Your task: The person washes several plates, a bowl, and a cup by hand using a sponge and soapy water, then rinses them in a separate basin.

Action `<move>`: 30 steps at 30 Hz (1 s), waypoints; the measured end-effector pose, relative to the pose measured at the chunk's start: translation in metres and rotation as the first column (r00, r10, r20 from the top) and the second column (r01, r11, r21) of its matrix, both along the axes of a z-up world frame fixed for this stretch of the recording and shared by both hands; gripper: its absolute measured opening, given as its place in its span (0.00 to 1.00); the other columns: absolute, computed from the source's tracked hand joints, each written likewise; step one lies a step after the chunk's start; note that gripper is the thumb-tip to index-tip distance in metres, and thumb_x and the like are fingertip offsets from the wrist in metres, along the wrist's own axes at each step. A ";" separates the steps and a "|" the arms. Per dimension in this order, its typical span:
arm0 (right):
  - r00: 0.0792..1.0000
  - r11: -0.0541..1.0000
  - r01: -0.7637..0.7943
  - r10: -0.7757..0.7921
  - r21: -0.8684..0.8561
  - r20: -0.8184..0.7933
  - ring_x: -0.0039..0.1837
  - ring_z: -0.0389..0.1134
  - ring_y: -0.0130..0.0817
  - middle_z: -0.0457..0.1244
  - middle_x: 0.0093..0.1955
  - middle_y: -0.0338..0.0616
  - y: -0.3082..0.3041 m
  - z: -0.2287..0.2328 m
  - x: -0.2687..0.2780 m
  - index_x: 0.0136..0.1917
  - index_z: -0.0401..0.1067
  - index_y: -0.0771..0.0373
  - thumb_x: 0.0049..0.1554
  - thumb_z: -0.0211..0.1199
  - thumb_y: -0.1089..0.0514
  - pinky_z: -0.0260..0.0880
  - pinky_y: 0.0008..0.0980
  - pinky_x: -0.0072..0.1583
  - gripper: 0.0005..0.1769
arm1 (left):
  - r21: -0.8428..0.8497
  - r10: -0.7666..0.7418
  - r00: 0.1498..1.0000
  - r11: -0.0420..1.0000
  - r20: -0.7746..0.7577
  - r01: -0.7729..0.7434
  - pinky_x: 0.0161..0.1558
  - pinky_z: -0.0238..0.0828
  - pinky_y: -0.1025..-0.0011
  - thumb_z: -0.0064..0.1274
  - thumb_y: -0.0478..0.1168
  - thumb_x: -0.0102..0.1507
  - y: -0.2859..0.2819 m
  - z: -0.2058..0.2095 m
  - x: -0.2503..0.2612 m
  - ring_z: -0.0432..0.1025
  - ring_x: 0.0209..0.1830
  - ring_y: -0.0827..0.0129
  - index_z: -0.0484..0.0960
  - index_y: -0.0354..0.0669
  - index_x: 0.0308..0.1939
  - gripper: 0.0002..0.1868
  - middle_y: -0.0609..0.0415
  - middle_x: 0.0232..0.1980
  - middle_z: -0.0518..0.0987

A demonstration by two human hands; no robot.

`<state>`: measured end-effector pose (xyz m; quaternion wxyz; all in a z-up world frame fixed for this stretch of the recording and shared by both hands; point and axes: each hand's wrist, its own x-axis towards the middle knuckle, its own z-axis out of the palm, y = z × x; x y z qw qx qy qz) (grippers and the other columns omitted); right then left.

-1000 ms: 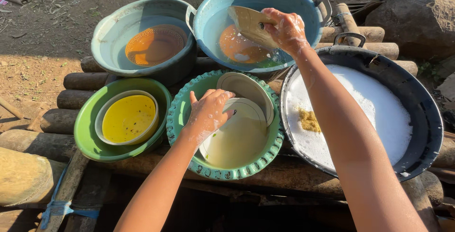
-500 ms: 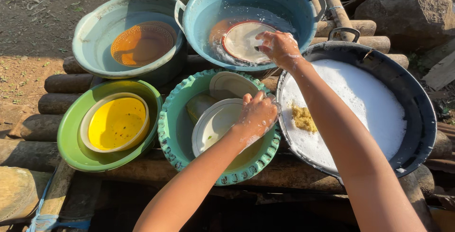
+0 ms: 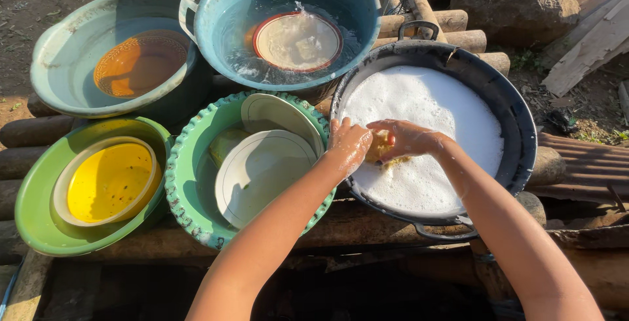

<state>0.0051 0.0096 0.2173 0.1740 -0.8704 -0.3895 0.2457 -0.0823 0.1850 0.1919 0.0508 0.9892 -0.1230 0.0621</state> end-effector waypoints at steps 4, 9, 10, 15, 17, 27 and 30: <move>0.999 0.999 0.048 -0.048 -0.004 -0.012 0.56 0.73 0.37 0.69 0.62 0.47 0.000 -0.018 -0.001 0.77 0.60 0.53 0.40 0.81 0.55 0.73 0.38 0.63 0.54 | 0.039 0.063 0.997 0.997 -0.043 -0.061 0.59 0.58 0.49 0.54 0.37 0.61 0.003 -0.002 0.003 0.69 0.59 0.52 0.88 0.50 0.42 0.10 0.54 0.45 0.84; 0.996 0.994 0.080 -0.076 0.080 -0.051 0.56 0.73 0.38 0.68 0.62 0.47 0.003 -0.033 -0.001 0.75 0.62 0.54 0.40 0.80 0.56 0.74 0.34 0.61 0.52 | 0.086 0.148 0.978 0.987 -0.148 -0.136 0.61 0.55 0.49 0.53 0.37 0.63 0.002 -0.008 0.012 0.67 0.62 0.54 0.87 0.50 0.44 0.10 0.55 0.47 0.84; 0.989 0.990 0.124 -0.119 0.065 -0.082 0.56 0.74 0.40 0.69 0.61 0.47 0.003 -0.035 -0.001 0.75 0.62 0.53 0.40 0.79 0.56 0.72 0.33 0.61 0.51 | 0.087 0.150 0.978 0.987 -0.148 -0.138 0.61 0.55 0.49 0.53 0.37 0.63 0.001 -0.011 0.013 0.67 0.62 0.54 0.87 0.50 0.44 0.10 0.55 0.47 0.84; 0.997 0.988 0.054 -0.046 0.144 -0.058 0.61 0.71 0.41 0.65 0.66 0.47 -0.006 -0.041 0.002 0.74 0.63 0.57 0.42 0.80 0.55 0.70 0.34 0.63 0.49 | -0.001 0.177 0.970 0.984 -0.164 -0.180 0.63 0.54 0.48 0.52 0.37 0.63 0.003 -0.017 0.015 0.67 0.63 0.55 0.87 0.50 0.43 0.09 0.54 0.46 0.84; 0.995 0.988 0.073 -0.062 0.139 -0.081 0.62 0.71 0.40 0.65 0.67 0.47 -0.009 -0.042 0.004 0.75 0.62 0.57 0.42 0.79 0.55 0.69 0.34 0.64 0.50 | -0.082 0.159 0.972 0.981 -0.174 -0.175 0.61 0.55 0.48 0.54 0.40 0.63 0.010 -0.009 0.011 0.68 0.60 0.56 0.87 0.50 0.43 0.08 0.54 0.45 0.84; 1.000 0.997 0.026 -0.025 0.066 -0.015 0.64 0.68 0.44 0.64 0.66 0.47 -0.012 -0.050 0.015 0.73 0.65 0.59 0.38 0.81 0.50 0.67 0.38 0.69 0.52 | -0.318 0.197 0.959 0.913 -0.203 -0.255 0.53 0.61 0.52 0.58 0.46 0.61 0.080 0.096 -0.037 0.78 0.44 0.57 0.88 0.55 0.36 0.06 0.55 0.37 0.85; 0.999 0.999 0.041 -0.041 0.014 -0.025 0.62 0.70 0.43 0.67 0.63 0.47 -0.003 -0.031 0.016 0.75 0.62 0.57 0.40 0.80 0.47 0.68 0.39 0.67 0.52 | -0.353 0.298 0.944 0.875 -0.144 -0.330 0.54 0.60 0.54 0.58 0.47 0.60 0.124 0.117 -0.089 0.79 0.41 0.61 0.89 0.52 0.35 0.08 0.57 0.36 0.86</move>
